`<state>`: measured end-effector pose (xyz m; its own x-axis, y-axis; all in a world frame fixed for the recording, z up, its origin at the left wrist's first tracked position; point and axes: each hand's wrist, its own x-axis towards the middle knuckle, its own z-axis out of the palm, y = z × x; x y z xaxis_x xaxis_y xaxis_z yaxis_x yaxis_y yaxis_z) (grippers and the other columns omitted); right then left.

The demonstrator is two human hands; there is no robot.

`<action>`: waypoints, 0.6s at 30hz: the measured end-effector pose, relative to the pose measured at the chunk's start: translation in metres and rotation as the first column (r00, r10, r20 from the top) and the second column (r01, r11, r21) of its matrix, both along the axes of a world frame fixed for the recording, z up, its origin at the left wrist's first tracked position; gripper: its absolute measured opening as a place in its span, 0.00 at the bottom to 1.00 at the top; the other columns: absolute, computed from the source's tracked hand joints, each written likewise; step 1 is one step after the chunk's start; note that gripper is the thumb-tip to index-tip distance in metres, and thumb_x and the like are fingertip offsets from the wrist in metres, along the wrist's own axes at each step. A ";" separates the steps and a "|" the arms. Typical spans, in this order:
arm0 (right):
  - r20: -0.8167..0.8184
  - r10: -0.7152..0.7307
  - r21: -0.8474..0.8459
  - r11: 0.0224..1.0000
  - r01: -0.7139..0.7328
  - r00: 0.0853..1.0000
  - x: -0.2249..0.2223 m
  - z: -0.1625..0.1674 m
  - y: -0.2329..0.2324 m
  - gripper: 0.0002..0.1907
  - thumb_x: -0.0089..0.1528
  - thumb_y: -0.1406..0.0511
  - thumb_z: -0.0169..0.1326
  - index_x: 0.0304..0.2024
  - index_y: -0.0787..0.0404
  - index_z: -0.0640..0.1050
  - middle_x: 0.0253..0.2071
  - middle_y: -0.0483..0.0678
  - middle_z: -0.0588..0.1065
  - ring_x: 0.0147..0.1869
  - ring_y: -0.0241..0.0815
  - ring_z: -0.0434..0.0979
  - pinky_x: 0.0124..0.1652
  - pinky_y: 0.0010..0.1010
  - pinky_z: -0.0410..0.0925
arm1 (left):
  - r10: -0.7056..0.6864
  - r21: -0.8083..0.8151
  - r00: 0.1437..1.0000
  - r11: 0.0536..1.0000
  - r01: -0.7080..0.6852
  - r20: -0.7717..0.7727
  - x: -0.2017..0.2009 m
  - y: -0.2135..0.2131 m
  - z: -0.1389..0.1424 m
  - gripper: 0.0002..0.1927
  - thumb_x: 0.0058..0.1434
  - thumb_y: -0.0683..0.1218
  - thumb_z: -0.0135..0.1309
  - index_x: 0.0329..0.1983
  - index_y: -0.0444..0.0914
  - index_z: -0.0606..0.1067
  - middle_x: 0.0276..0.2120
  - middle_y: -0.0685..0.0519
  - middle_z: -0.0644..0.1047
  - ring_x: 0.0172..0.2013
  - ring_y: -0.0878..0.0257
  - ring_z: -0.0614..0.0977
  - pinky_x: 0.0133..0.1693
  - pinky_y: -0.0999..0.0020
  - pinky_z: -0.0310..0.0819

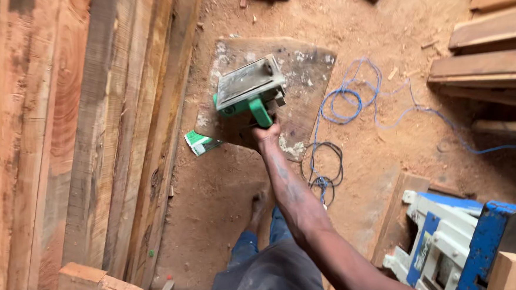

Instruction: The person carries a circular saw across the workshop, places a wooden plank on a table saw surface, and measures the plank with a tape measure. They mark measured points with a pencil, align a carpenter's square against the plank, and mark additional lines along the square before measuring again.

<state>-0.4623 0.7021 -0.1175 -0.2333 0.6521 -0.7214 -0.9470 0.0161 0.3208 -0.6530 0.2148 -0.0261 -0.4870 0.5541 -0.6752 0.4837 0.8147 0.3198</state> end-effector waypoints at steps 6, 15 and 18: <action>0.280 0.527 -0.186 0.850 -0.493 0.803 0.020 -0.010 -0.040 0.30 0.65 0.42 0.45 0.52 0.59 0.70 0.43 0.51 0.75 0.41 0.51 0.80 0.44 0.46 0.75 | 0.094 -0.031 0.988 0.995 -0.091 0.125 0.019 -0.030 -0.014 0.20 0.53 0.49 0.63 0.48 0.36 0.80 0.39 0.43 0.85 0.47 0.51 0.85 0.56 0.56 0.75; 0.725 0.561 -0.194 0.723 -0.663 0.400 0.141 0.014 -0.179 0.20 0.70 0.50 0.53 0.46 0.60 0.72 0.29 0.45 0.71 0.28 0.41 0.73 0.25 0.31 0.69 | -0.160 0.180 0.959 0.976 0.120 0.233 -0.003 0.018 -0.028 0.24 0.55 0.52 0.64 0.52 0.35 0.81 0.43 0.44 0.86 0.47 0.57 0.86 0.54 0.61 0.77; 0.686 0.694 -0.498 0.667 -0.554 0.220 0.192 0.027 -0.273 0.15 0.66 0.55 0.52 0.40 0.60 0.76 0.29 0.47 0.76 0.29 0.40 0.79 0.27 0.30 0.72 | -0.298 0.212 0.927 0.944 0.252 0.227 -0.005 0.023 -0.018 0.23 0.57 0.53 0.62 0.52 0.35 0.81 0.45 0.44 0.85 0.49 0.56 0.85 0.54 0.61 0.76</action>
